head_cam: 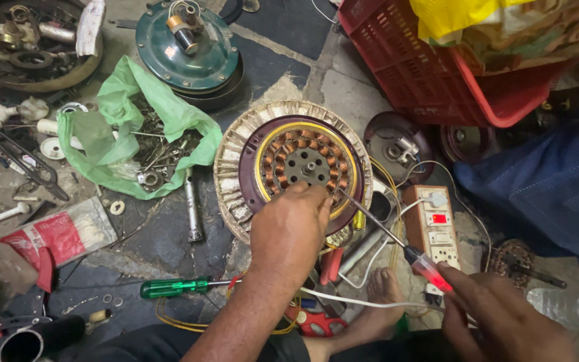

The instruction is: The person sits on the floor and uses a test light to check the windings of a disassembled motor stator. They probe multiple copper coil connections while holding the stator with one hand and the test light with the other, moving between different points on the component.

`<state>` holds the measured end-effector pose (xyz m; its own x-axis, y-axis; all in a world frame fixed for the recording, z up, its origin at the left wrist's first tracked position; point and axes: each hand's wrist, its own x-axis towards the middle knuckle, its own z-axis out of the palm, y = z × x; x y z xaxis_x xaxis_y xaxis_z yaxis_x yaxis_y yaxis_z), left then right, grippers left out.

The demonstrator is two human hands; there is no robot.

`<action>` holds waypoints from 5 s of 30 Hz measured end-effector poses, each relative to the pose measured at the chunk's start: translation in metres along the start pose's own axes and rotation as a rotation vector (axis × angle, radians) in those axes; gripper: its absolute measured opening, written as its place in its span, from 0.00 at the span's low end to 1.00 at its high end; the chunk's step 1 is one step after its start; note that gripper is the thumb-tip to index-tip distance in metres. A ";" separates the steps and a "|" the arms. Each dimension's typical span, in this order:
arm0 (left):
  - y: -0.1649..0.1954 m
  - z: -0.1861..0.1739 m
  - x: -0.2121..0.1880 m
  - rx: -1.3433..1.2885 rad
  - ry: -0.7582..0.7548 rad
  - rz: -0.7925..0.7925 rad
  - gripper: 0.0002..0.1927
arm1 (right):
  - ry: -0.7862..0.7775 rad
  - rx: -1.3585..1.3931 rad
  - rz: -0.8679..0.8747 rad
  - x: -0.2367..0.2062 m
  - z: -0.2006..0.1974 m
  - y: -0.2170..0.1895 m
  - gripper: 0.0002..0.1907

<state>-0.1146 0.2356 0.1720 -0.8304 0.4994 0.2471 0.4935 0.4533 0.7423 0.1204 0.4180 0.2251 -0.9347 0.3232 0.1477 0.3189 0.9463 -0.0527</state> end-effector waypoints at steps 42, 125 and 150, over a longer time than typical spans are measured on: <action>0.000 0.001 -0.002 0.006 0.013 0.022 0.05 | -0.183 -0.088 -0.076 0.000 0.003 0.017 0.32; 0.001 -0.002 0.000 0.004 -0.011 -0.010 0.06 | -0.018 0.071 0.004 0.007 -0.005 -0.002 0.25; 0.002 -0.001 0.000 0.030 -0.033 -0.016 0.06 | -0.188 -0.120 -0.186 -0.002 0.006 0.026 0.36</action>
<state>-0.1142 0.2358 0.1737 -0.8295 0.5158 0.2144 0.4882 0.4829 0.7269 0.1295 0.4418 0.2177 -0.9879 0.1490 -0.0419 0.1455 0.9864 0.0766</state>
